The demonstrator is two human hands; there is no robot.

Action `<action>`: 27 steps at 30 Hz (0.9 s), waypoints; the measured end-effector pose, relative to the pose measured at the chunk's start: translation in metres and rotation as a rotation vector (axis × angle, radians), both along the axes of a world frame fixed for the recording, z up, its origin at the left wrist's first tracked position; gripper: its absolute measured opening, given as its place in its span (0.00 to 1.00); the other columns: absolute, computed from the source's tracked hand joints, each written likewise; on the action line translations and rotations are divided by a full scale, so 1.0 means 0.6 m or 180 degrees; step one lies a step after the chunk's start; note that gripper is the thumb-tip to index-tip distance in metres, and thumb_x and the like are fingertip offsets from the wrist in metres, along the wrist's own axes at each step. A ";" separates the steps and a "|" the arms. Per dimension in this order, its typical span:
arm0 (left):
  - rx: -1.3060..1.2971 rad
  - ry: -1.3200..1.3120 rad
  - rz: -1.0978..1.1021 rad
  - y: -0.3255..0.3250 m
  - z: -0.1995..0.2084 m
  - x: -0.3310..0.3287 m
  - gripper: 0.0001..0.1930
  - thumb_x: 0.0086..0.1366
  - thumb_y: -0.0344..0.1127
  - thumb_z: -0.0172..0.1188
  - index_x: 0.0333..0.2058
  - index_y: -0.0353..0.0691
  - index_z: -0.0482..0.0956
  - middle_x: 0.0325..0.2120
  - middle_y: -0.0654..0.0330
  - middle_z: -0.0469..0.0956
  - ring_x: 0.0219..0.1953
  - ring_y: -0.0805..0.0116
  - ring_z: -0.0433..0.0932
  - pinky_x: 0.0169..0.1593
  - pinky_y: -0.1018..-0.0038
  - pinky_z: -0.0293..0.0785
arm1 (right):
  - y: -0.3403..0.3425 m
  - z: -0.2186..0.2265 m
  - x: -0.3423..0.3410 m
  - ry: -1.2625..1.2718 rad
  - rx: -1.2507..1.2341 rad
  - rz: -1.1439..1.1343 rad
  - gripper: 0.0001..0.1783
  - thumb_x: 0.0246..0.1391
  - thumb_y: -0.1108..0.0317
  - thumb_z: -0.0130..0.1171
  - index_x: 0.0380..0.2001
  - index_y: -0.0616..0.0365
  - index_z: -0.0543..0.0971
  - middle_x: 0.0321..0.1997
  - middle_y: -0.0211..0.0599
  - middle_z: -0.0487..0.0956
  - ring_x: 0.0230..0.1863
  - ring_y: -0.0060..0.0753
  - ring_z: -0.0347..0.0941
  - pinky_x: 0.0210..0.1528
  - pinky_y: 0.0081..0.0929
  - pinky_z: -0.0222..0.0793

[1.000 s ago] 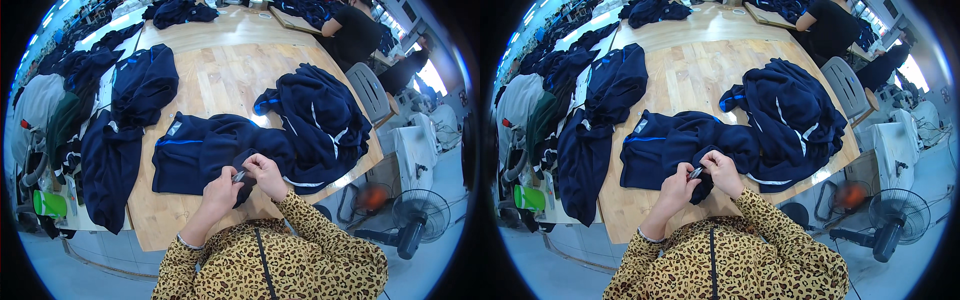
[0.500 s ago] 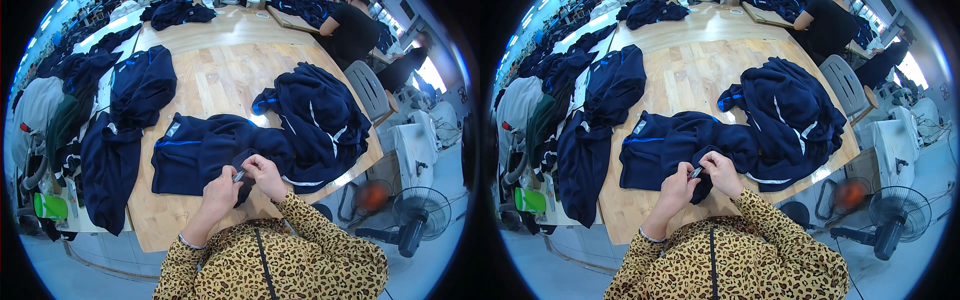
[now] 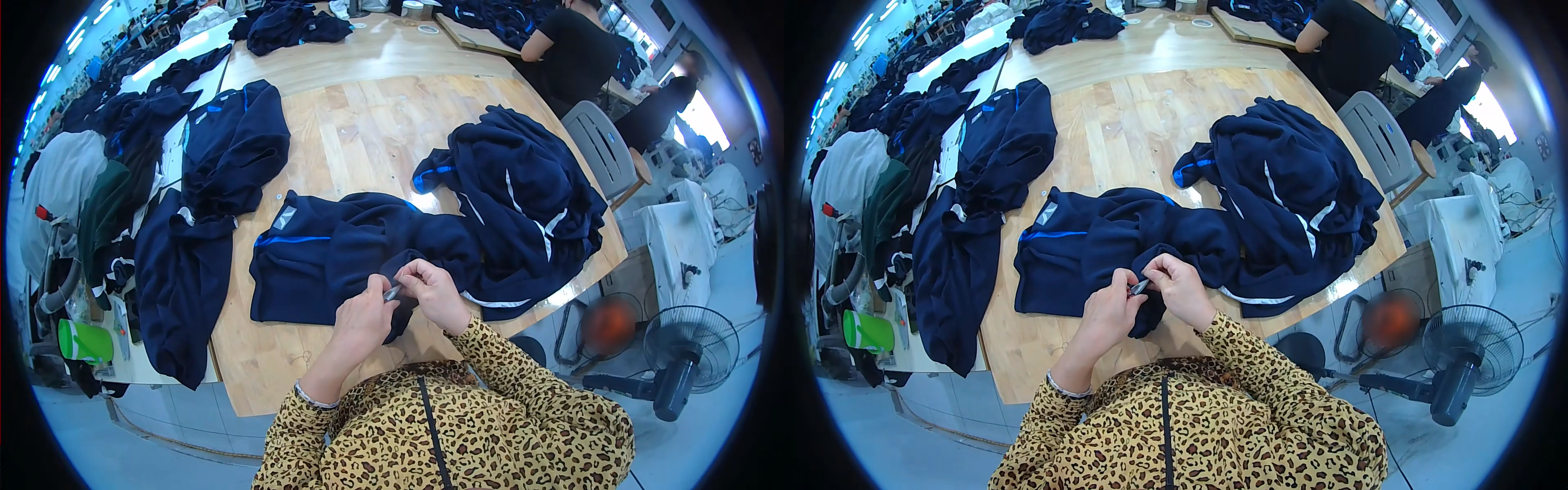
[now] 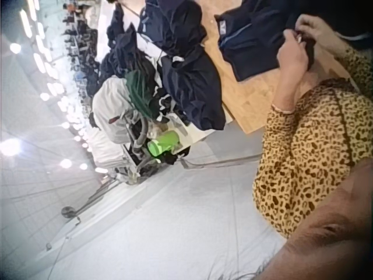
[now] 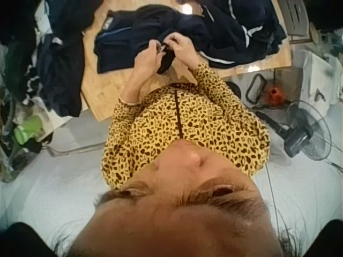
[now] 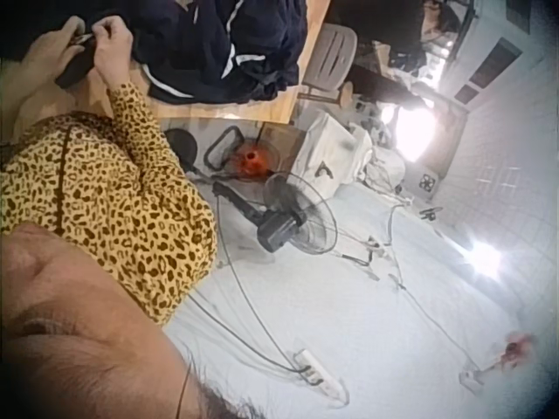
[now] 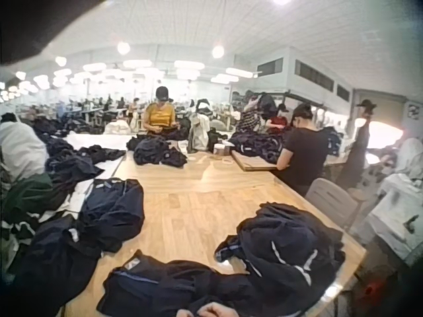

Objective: The person trims loose threads from garments on a table using thread snips, turning and spreading the fabric to cut excess threads across different sections, and moves clothing across the workspace.

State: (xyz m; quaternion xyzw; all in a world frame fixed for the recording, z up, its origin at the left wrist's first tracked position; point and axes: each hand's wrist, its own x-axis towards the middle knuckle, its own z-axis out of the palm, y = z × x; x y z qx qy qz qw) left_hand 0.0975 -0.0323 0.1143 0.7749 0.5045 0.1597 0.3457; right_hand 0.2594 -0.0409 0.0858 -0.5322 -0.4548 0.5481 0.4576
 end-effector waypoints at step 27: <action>-0.2996 -0.4709 0.1949 0.031 -0.081 -0.045 0.16 0.59 0.28 0.60 0.46 0.35 0.70 0.27 0.64 0.77 0.16 0.84 0.69 0.16 0.89 0.60 | -0.035 -0.008 -0.016 0.0728 -0.0657 0.0384 0.13 0.58 0.68 0.55 0.45 0.61 0.74 0.42 0.25 0.73 0.43 0.15 0.69 0.47 0.15 0.65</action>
